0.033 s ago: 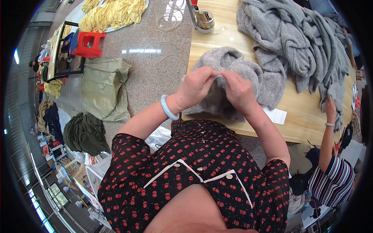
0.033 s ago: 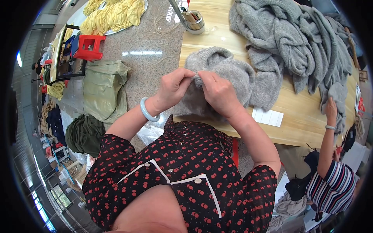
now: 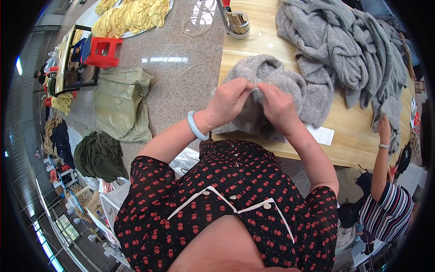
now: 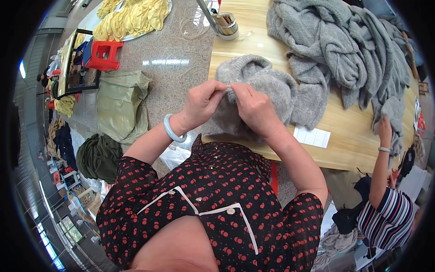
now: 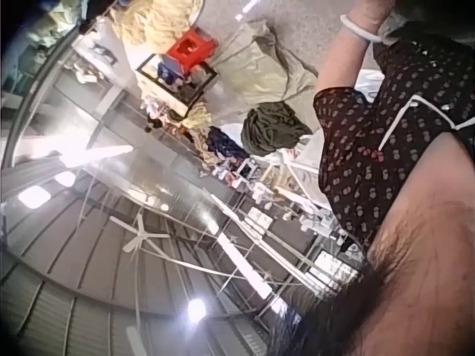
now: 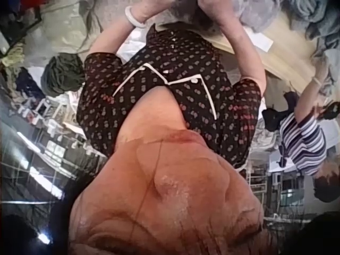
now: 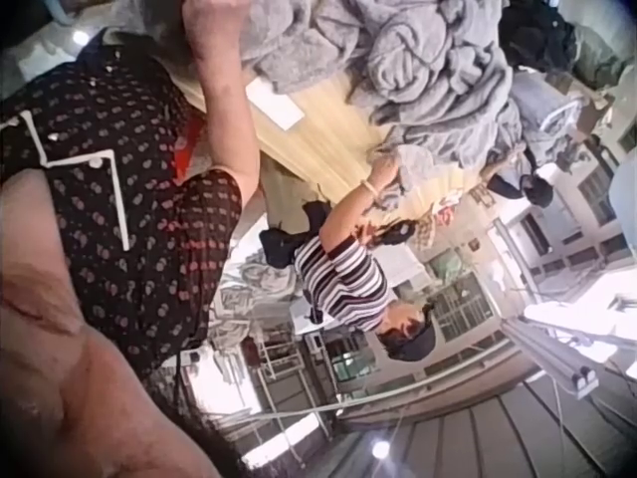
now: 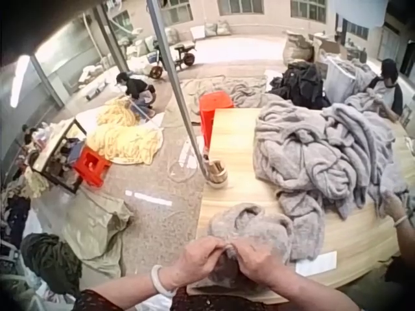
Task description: Inspecting knitted garments for quality control on a workbench.
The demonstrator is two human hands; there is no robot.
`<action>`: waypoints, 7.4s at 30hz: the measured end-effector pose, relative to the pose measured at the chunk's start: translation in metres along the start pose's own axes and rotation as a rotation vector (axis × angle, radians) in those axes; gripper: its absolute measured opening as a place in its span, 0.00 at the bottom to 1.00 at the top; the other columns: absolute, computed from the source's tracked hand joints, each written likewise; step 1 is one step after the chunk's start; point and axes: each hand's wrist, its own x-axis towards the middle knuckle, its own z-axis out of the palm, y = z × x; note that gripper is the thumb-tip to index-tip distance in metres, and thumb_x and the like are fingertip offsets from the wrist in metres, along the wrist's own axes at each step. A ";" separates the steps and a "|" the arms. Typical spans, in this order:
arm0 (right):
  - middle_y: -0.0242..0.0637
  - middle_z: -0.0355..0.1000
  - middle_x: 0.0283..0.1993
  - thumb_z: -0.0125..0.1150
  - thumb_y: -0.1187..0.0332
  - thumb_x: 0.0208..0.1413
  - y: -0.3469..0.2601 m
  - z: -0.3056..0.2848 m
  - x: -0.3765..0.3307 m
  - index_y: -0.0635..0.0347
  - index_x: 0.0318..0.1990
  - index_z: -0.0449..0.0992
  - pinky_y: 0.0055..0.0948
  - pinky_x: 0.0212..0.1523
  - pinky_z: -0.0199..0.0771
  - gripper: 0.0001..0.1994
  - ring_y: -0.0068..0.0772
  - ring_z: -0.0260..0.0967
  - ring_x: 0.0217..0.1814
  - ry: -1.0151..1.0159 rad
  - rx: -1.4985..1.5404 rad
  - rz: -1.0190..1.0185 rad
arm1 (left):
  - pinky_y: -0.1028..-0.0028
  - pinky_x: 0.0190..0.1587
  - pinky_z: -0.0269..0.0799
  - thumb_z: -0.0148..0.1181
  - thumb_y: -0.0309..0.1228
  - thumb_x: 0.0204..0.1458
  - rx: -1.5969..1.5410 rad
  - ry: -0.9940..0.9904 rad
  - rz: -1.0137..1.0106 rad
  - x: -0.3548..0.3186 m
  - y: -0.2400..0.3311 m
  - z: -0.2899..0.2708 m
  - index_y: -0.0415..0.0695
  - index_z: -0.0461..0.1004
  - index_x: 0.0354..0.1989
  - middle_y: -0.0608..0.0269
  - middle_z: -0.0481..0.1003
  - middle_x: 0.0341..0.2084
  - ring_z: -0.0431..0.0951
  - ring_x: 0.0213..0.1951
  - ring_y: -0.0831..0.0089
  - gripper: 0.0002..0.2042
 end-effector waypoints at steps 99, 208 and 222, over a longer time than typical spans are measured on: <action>0.40 0.70 0.32 0.52 0.84 0.34 -0.012 -0.035 0.011 0.62 0.35 0.70 0.28 0.31 0.69 0.16 0.38 0.69 0.31 -0.084 0.291 0.096 | 0.86 0.29 0.62 0.53 0.27 0.50 -1.079 -0.202 -0.819 0.011 0.022 -0.019 0.43 0.68 0.33 0.74 0.68 0.26 0.66 0.26 0.87 0.03; 0.41 0.69 0.30 0.46 0.86 0.33 0.023 0.000 -0.002 0.60 0.35 0.69 0.30 0.30 0.69 0.18 0.41 0.68 0.29 0.024 0.199 -0.026 | 0.66 0.33 0.69 0.47 0.23 0.50 -0.040 -0.254 0.065 0.015 -0.020 0.012 0.37 0.65 0.39 0.48 0.71 0.30 0.73 0.33 0.53 0.08; 0.44 0.68 0.38 0.54 0.81 0.33 0.045 -0.016 -0.068 0.61 0.40 0.67 0.34 0.41 0.67 0.20 0.48 0.66 0.38 -0.540 -0.067 0.221 | 0.62 0.36 0.68 0.51 0.28 0.47 0.053 -0.538 -0.266 -0.090 -0.048 0.026 0.42 0.62 0.44 0.51 0.72 0.31 0.72 0.36 0.53 0.15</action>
